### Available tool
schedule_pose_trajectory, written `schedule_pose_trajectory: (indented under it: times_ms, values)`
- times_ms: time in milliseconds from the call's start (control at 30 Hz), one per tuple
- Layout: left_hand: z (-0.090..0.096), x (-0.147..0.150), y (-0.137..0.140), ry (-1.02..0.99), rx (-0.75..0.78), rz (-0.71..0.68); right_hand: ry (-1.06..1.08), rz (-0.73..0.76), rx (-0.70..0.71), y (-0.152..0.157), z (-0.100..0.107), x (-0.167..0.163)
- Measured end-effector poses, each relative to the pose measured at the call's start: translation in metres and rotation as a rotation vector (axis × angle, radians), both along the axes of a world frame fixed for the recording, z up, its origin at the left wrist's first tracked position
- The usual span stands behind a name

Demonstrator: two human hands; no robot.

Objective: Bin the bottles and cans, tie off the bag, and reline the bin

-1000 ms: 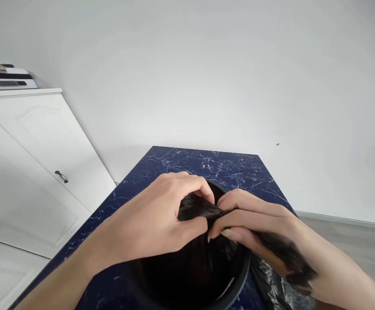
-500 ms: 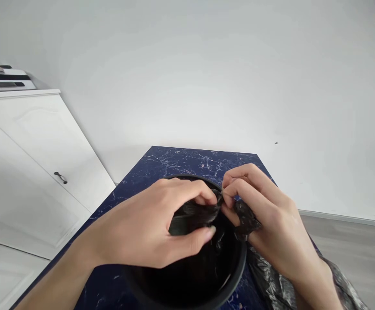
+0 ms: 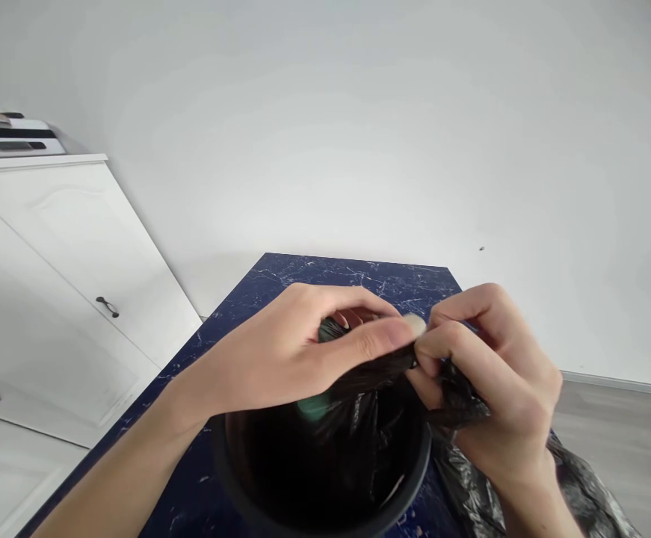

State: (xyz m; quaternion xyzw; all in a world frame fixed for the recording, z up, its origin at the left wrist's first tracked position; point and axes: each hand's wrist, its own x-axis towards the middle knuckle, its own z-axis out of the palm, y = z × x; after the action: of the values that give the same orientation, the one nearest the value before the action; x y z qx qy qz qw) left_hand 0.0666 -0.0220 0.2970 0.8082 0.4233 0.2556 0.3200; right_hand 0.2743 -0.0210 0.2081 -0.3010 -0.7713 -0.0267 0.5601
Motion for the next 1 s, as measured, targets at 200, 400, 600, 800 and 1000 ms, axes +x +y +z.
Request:
schedule_pose_trajectory:
  times_ms: [200,400,600,800,1000]
  values:
    - [0.002,-0.002,0.008,0.023,0.045,0.023,-0.124,0.114,-0.067,0.003,0.008,0.003]
    - [-0.003,-0.015,0.009,0.105,0.117,0.149,-0.28,0.13,-0.198,-0.002,0.017,0.008]
    - [-0.011,-0.029,0.01,0.16,0.123,0.183,-0.256,0.148,-0.232,-0.007,0.015,0.011]
    - [-0.019,-0.062,0.01,0.278,0.156,0.269,-0.269,0.207,-0.374,-0.004,0.012,0.013]
    - [-0.026,-0.092,-0.005,0.245,0.132,0.403,-0.284,0.271,-0.454,0.001,0.013,0.013]
